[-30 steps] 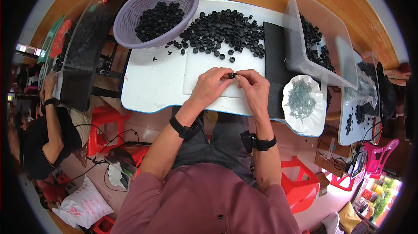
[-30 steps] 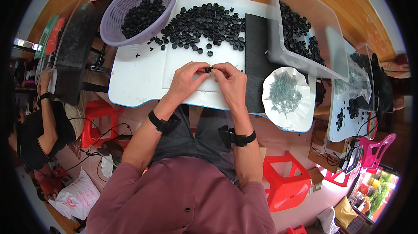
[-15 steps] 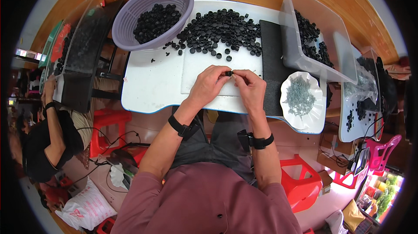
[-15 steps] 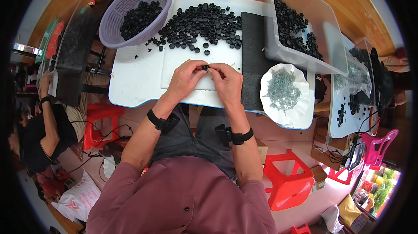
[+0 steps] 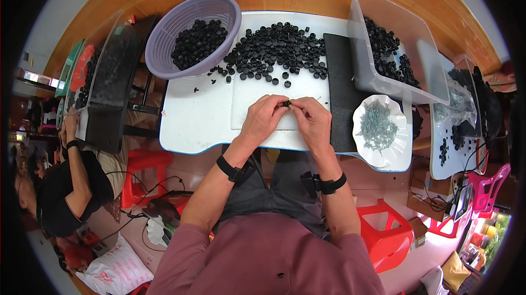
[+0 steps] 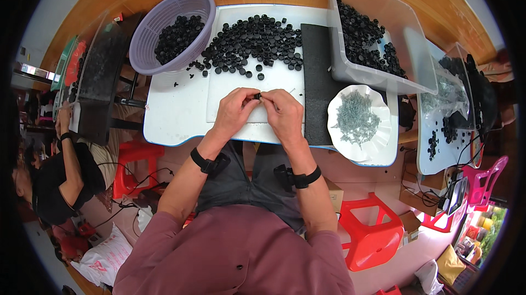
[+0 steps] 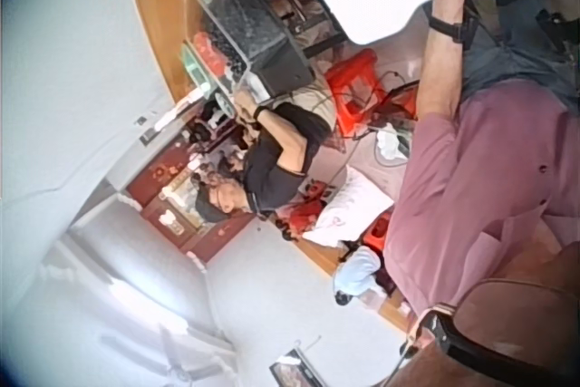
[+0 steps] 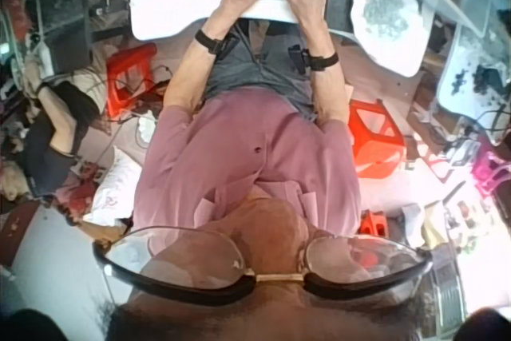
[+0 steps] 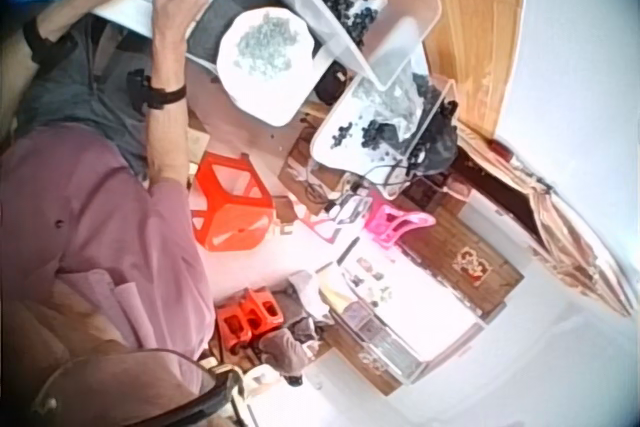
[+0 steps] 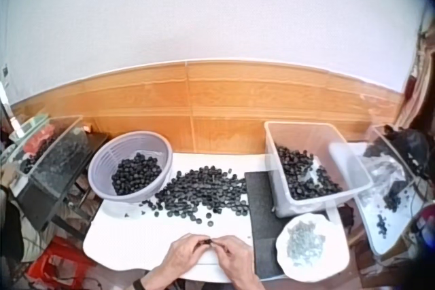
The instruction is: The person picks up a black plastic component and a small metal pin, inserts the pin into the component, and places the assembled unit on the table, repeating the process several times.
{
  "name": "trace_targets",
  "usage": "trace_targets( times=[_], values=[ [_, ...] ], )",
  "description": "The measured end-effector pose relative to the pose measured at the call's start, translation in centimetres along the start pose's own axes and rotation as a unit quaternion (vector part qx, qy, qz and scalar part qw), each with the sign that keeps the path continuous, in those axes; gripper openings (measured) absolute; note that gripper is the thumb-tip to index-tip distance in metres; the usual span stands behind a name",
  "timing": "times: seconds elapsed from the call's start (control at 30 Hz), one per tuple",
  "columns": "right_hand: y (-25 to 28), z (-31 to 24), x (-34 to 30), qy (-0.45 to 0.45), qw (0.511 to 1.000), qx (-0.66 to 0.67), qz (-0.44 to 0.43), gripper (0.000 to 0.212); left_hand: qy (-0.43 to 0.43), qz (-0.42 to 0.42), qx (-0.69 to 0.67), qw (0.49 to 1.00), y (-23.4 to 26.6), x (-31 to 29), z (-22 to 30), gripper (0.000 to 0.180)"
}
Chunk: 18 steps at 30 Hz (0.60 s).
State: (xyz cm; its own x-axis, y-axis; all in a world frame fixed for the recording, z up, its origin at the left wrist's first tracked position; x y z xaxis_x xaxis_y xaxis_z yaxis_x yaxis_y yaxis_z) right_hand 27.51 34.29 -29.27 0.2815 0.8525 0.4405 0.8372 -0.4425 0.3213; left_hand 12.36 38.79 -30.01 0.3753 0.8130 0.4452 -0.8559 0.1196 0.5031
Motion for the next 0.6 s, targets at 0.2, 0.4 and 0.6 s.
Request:
trace_targets(
  times=[0.2, 0.4, 0.6],
  values=[
    [-0.3, -0.6, 0.0, 0.031, 0.999, -0.006, -0.006, 0.010, 0.005, 0.000, -0.007, 1.000, 0.3, 0.0, -0.1, 0.022],
    [-0.5, -0.3, 0.1, 0.038, 0.999, 0.002, -0.027, 0.014, 0.122, -0.029, -0.062, 0.990, 0.1, 0.0, -1.3, 0.027],
    [-0.9, -0.9, -0.3, 0.115, 0.992, -0.023, -0.041, 0.019, 0.171, -0.049, -0.095, 0.979, 0.2, 0.2, -2.5, 0.029]
  ],
)
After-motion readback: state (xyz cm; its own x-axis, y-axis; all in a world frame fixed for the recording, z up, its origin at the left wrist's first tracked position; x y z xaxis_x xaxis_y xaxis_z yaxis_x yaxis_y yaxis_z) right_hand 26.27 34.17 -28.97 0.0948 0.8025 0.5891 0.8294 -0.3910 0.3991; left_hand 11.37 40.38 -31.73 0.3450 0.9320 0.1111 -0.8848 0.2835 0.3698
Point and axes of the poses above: each hand's wrist, its own x-axis towards the middle knuckle, its own y-axis out of the back of the hand, z = x × y, the point moved 6 cm from there along x, towards the middle knuckle, and after that the axes turned 1 degree about z, right-handed, at the moved point
